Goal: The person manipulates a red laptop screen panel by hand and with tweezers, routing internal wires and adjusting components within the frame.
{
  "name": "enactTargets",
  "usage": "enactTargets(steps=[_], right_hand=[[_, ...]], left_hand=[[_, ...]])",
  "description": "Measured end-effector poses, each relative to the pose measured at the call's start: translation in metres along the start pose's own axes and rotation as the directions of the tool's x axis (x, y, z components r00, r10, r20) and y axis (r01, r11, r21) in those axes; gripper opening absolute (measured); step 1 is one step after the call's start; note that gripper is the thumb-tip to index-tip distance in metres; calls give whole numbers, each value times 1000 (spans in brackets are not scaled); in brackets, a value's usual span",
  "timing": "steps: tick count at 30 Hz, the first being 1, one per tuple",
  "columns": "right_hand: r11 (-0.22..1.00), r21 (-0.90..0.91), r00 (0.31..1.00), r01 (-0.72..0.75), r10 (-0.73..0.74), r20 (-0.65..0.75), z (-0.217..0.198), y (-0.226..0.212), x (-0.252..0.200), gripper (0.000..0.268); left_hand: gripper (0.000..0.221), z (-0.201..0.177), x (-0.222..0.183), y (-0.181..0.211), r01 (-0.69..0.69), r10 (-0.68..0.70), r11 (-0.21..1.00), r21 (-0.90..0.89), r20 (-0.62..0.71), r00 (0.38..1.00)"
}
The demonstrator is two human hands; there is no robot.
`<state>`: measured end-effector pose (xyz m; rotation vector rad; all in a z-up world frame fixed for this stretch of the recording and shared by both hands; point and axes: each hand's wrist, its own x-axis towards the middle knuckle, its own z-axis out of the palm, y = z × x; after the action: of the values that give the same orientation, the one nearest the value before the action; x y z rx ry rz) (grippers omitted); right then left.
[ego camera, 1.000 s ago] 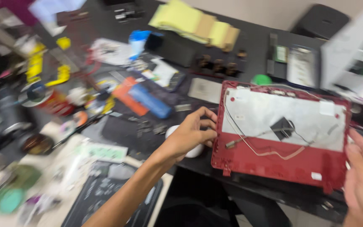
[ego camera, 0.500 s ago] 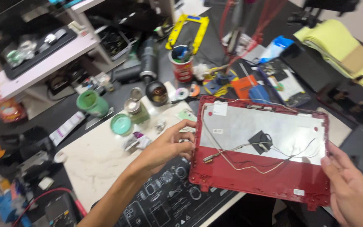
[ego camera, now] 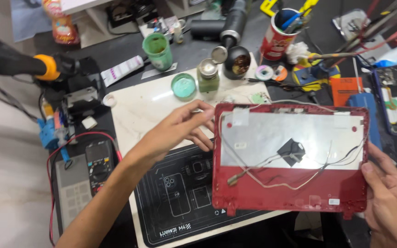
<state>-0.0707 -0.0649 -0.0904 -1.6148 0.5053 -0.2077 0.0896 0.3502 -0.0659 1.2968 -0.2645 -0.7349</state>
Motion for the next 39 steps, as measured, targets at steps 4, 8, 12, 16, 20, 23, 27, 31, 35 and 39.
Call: enactTargets(steps=[4, 8, 12, 16, 20, 23, 27, 31, 35, 39], right_hand=[[1000, -2, 988, -19, 19, 154, 40, -4, -1, 47], [987, -158, 956, -23, 68, 284, 81, -1, -5, 45], [976, -217, 901, 9, 86, 425, 116, 2, -14, 44], [988, -150, 834, 28, 60, 549, 149, -6, -24, 42], [968, -237, 772, 79, 91, 629, 166, -29, -29, 41], [858, -495, 799, 136, 201, 567, 176, -49, -25, 38], [693, -397, 762, 602, -352, 543, 201, -59, -15, 27], [453, -533, 698, 715, -428, 574, 236, -54, 12, 28], [308, -560, 639, 769, -383, 667, 260, -39, 31, 39], [252, -459, 522, 852, -476, 708, 267, -34, 35, 38]], left_hand=[[45, -25, -26, -8, -40, 52, 994, 104, -115, 992], [42, -32, -48, -15, -2, 49, 953, 304, -148, 988], [44, -22, -63, -19, 162, -84, 845, 509, -174, 981], [43, -15, -67, -27, 156, -82, 826, 541, -159, 984], [42, -18, -71, -39, 101, -52, 912, 398, -133, 990], [40, -28, -78, -48, 97, -52, 954, 283, -164, 985], [35, -36, -89, -57, 75, -5, 951, 301, -227, 974], [34, -38, -97, -60, 175, -53, 914, 365, -321, 946], [34, -43, -108, -59, 112, -22, 946, 305, -283, 959], [34, -45, -109, -56, 131, -56, 960, 249, -287, 956]])
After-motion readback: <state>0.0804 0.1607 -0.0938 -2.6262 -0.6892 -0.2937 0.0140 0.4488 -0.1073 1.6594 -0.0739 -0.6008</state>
